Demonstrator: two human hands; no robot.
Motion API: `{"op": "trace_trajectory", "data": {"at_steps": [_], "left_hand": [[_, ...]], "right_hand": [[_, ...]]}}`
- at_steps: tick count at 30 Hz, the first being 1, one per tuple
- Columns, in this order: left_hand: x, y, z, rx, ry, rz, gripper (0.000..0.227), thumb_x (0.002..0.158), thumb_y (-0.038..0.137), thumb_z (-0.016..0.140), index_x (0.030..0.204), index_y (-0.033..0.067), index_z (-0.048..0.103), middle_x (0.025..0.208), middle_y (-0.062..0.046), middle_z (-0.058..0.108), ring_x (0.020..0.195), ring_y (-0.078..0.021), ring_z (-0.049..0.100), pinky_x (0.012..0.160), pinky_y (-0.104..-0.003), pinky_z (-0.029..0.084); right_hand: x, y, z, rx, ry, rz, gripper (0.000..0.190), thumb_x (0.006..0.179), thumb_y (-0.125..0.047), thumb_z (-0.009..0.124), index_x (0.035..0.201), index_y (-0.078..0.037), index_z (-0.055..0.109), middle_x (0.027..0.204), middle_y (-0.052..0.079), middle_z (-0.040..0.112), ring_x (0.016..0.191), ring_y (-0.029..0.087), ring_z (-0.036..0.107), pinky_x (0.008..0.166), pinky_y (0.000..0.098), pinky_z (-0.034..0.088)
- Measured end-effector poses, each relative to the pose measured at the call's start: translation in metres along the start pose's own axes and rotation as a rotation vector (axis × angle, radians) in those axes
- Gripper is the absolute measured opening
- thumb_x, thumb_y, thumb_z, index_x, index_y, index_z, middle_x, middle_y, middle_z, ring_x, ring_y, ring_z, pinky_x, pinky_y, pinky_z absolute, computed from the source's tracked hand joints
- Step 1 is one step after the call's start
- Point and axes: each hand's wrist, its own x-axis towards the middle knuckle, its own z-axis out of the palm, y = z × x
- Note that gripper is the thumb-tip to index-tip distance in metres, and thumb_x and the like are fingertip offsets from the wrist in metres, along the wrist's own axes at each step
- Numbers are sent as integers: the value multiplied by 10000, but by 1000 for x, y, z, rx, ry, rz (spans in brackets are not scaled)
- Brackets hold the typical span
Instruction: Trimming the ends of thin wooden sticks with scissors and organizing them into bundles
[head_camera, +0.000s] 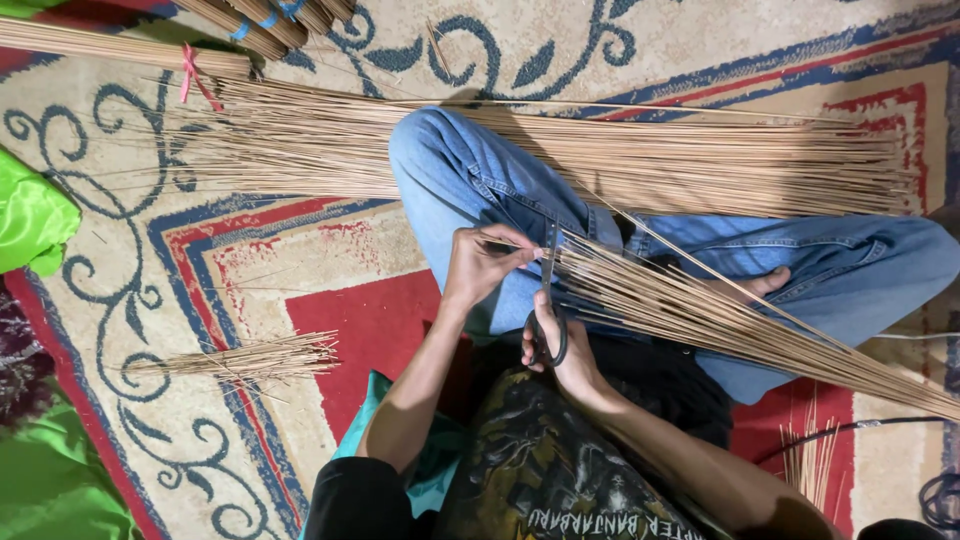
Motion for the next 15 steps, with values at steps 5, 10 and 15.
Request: {"op": "trace_trajectory", "data": {"at_steps": [5,10,15], "left_hand": [[2,-2,0,12,-5,0,141,710,35,896,788,104,802,636,-67,744,633,-83,673,622,-212,536],[2,-6,-3,-2,-15,-4,138,715,26,891,783,105,801,629,-65,746,626,-93,690,621,-207,541],[1,0,-3,-28,-30,-27,133,712,-7,864,783,78,790,630,-74,741,602,-109,692,625,-221,553]], "right_hand": [[-4,-3,-1,-5,37,-24,670,979,-584,630,679,15,627,488,155,571,429,239,627,325,260,409],[16,10,-4,-13,-17,12,674,978,-598,617,711,19,644,539,181,607,507,279,679,383,308,491],[11,-10,0,-19,-57,36,753,960,-725,518,763,-6,630,585,148,619,564,265,703,439,287,517]]}}
